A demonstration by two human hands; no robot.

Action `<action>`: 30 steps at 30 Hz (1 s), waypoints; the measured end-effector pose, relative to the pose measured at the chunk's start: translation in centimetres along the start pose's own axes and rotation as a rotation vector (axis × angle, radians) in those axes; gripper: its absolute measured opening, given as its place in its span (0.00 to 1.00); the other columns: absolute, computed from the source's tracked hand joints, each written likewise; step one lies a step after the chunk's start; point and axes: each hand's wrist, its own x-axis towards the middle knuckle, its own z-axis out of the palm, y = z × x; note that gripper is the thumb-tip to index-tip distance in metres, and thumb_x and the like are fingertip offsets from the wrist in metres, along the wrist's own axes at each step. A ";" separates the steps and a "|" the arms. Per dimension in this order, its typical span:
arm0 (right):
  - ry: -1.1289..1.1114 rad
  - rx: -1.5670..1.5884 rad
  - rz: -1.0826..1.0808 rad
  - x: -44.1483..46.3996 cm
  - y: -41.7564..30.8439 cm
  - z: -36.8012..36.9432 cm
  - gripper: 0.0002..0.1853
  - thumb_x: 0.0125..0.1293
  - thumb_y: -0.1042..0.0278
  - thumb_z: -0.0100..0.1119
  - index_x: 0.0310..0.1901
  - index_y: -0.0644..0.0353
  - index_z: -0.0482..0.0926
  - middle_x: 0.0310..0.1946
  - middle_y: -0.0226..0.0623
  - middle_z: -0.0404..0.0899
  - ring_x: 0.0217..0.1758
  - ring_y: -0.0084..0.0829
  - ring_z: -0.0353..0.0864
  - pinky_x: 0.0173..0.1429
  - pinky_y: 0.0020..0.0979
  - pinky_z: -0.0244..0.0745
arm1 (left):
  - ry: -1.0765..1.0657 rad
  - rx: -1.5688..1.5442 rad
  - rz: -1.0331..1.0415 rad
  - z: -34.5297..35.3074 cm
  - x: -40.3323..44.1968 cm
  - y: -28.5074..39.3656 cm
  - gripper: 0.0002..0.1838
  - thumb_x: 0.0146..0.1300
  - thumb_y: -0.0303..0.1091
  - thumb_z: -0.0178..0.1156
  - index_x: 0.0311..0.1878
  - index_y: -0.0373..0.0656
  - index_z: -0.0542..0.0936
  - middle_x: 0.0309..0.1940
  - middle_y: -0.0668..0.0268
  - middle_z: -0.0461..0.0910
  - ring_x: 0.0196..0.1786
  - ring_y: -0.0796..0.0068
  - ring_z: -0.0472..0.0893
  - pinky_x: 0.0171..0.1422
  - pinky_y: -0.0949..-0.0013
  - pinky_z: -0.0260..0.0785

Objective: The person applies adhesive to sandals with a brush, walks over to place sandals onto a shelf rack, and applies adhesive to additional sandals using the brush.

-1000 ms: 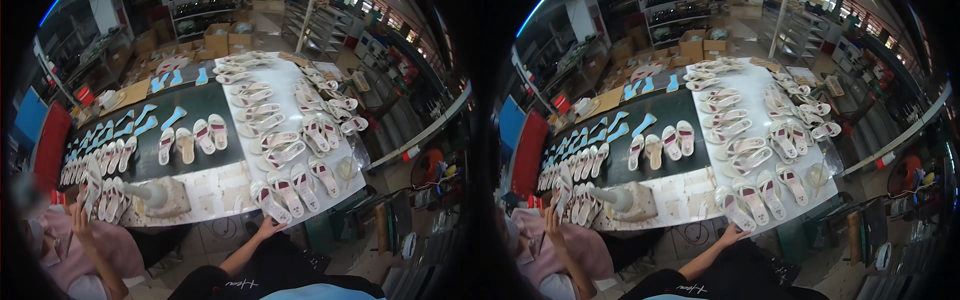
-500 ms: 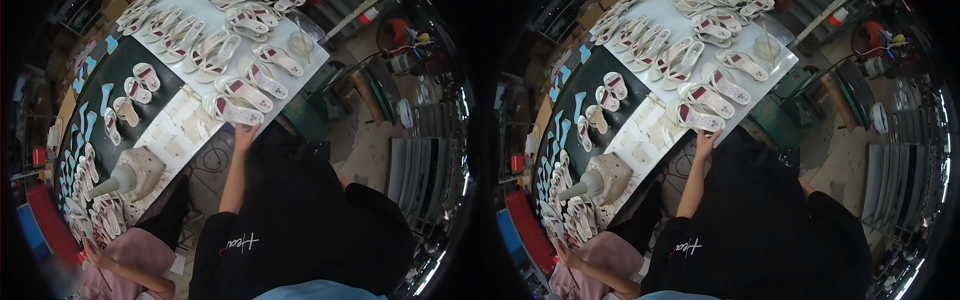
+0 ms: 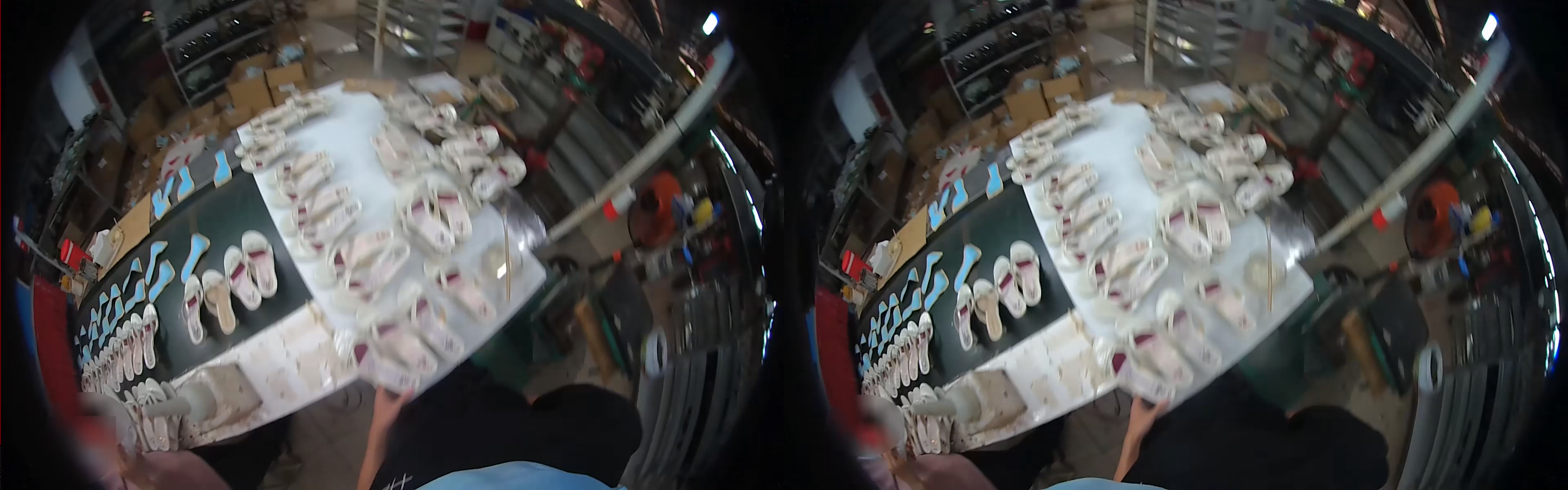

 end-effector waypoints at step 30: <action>-0.758 0.110 0.113 29.7 12.0 -4.4 0.16 0.63 0.66 0.54 0.50 0.64 0.74 0.49 0.52 0.74 0.51 0.43 0.76 0.55 0.39 0.70 | 0.697 -0.491 -0.537 3.9 3.0 2.2 0.52 0.62 0.75 0.23 0.59 0.32 0.71 0.50 0.60 0.78 0.53 0.65 0.74 0.63 0.65 0.61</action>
